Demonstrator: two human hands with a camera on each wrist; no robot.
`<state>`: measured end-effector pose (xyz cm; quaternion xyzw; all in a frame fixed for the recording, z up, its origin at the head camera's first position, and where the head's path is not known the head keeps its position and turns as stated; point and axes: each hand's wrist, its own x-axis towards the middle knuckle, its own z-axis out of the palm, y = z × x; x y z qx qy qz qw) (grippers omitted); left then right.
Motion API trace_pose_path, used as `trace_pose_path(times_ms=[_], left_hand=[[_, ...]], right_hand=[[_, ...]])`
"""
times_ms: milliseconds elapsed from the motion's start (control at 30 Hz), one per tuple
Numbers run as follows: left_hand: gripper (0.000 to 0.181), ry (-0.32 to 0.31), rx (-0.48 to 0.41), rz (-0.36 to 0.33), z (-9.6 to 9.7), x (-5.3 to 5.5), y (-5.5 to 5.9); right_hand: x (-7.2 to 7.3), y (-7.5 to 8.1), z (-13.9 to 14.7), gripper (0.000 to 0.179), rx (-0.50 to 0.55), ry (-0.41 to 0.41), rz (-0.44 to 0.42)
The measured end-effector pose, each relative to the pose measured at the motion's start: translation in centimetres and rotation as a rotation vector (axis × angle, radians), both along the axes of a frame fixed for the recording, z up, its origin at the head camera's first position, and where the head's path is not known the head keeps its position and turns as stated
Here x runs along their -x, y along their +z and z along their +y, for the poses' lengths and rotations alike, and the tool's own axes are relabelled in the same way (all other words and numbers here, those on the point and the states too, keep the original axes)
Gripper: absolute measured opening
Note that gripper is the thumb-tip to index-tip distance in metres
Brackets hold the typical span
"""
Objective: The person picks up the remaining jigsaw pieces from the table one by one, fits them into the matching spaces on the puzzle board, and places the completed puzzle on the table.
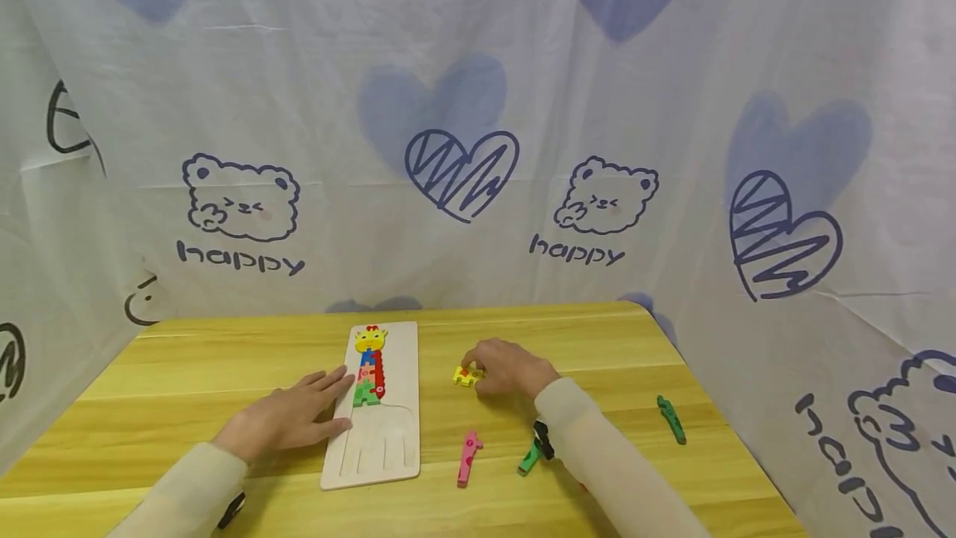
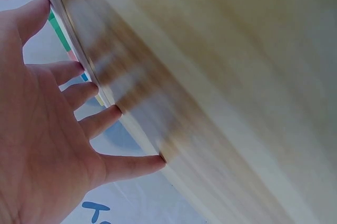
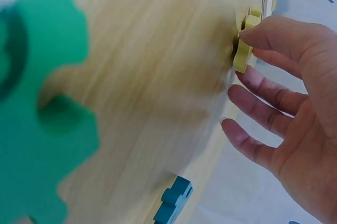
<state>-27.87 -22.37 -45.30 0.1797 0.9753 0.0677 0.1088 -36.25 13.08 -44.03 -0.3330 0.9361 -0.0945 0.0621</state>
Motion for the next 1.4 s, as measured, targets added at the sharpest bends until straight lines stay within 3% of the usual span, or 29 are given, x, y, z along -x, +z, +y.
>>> trace_pose_path(times_ms=[533,1033,1400], left_hand=[[0.081,0.013,-0.003,0.009,-0.3,0.0,-0.1],[0.080,0.008,-0.003,0.004,-0.2,-0.3,0.1],[0.080,0.012,0.004,0.007,0.1,-0.2,0.2]], right_hand=[[-0.1,0.8,-1.9,0.037,0.117,0.071,-0.007],[-1.2,1.7,-4.6,0.033,0.134,0.180,0.010],[-1.4,1.9,-6.2,0.034,0.113,0.174,-0.008]])
